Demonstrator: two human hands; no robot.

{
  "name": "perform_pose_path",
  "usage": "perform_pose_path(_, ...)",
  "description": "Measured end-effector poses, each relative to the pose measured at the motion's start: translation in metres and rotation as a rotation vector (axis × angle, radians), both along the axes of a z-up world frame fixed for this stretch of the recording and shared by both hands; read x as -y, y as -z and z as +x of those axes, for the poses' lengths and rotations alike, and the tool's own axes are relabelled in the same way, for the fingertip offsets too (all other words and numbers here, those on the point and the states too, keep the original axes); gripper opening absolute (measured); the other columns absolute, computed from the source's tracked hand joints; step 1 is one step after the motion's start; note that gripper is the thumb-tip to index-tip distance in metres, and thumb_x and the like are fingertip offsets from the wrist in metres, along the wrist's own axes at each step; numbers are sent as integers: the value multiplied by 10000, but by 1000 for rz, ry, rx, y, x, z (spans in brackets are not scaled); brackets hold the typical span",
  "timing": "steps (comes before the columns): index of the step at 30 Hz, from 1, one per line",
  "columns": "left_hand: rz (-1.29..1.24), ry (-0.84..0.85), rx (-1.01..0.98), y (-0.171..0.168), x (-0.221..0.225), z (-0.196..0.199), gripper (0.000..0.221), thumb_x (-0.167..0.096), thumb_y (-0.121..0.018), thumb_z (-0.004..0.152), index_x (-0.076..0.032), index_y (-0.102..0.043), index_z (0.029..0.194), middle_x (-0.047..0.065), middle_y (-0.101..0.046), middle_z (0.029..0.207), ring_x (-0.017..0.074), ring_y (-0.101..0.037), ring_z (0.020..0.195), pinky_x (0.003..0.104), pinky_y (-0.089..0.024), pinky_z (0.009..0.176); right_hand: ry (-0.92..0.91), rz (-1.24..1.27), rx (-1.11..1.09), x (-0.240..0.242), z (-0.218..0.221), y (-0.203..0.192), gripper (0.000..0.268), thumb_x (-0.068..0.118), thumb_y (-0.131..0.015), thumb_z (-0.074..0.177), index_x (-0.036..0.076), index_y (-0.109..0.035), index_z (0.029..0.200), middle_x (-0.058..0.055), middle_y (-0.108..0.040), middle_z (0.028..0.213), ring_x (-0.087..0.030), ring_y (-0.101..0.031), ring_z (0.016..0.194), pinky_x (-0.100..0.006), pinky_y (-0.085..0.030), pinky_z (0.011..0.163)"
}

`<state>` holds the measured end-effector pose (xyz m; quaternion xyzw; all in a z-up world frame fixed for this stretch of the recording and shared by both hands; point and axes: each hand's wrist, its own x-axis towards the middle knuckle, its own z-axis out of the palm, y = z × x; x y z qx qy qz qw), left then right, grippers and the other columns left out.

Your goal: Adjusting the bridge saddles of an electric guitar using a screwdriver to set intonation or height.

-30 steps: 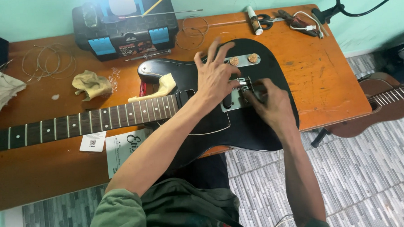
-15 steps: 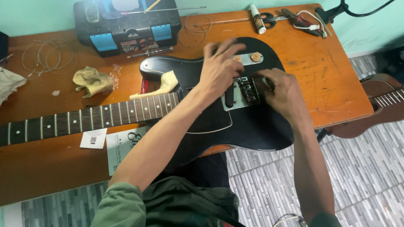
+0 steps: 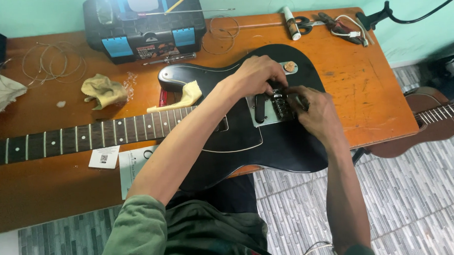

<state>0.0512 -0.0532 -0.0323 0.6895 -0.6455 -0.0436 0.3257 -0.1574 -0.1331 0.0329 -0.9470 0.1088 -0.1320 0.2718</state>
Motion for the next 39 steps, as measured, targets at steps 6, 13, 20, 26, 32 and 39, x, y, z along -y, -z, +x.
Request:
perform_pose_path(6, 94, -46, 93, -12, 6, -4, 364, -136, -913, 660, -429, -824, 857, -31, -775, 778, 298, -766, 793, 429, -631, 719, -12, -158, 16, 11, -1, 7, 249, 98, -762, 929, 108, -765, 1178, -171, -725, 896, -406, -721, 837, -470, -599, 662)
perform_pose_path(13, 6, -134, 189, -3, -3, -11, 205, -296, -883, 686, -445, -802, 802, -83, -743, 706, 260, -760, 715, 373, -639, 670, -6, -179, -9, -3, -4, 7, 236, 124, -733, 949, 122, -777, 1181, -219, -698, 890, -459, -702, 820, -524, -585, 650)
perform_pose_path(20, -70, -301, 53, 15, -3, -7, 181, -310, -916, 654, -281, -775, 762, -64, -725, 645, 274, -745, 688, 457, -615, 681, -33, -217, -1, 9, -1, 21, 259, 132, -709, 945, 182, -750, 1197, -145, -629, 904, -416, -674, 776, -511, -570, 644)
perform_pose_path(26, -97, -329, -30, 15, -7, -11, 176, -301, -916, 657, -279, -751, 714, -56, -723, 630, 312, -738, 683, 474, -605, 684, -68, -137, 22, 16, 4, 26, 186, 120, -685, 983, 145, -726, 1163, -126, -619, 1000, -422, -676, 838, -509, -570, 665)
perform_pose_path(32, -94, -346, 51, 9, -11, -16, 194, -243, -904, 666, -304, -721, 652, -93, -703, 601, 295, -732, 683, 447, -560, 748, -131, -252, 47, 16, 8, 14, 128, 130, -714, 968, 152, -732, 1093, -57, -644, 1034, -372, -694, 852, -474, -586, 695)
perform_pose_path(39, -80, -319, 16, -11, -24, -19, 169, -190, -903, 704, -258, -748, 713, -62, -728, 644, 298, -747, 742, 445, -558, 775, -203, -336, -12, 29, 19, 22, 144, 47, -683, 920, 171, -718, 986, -27, -623, 982, -389, -671, 802, -475, -565, 615)
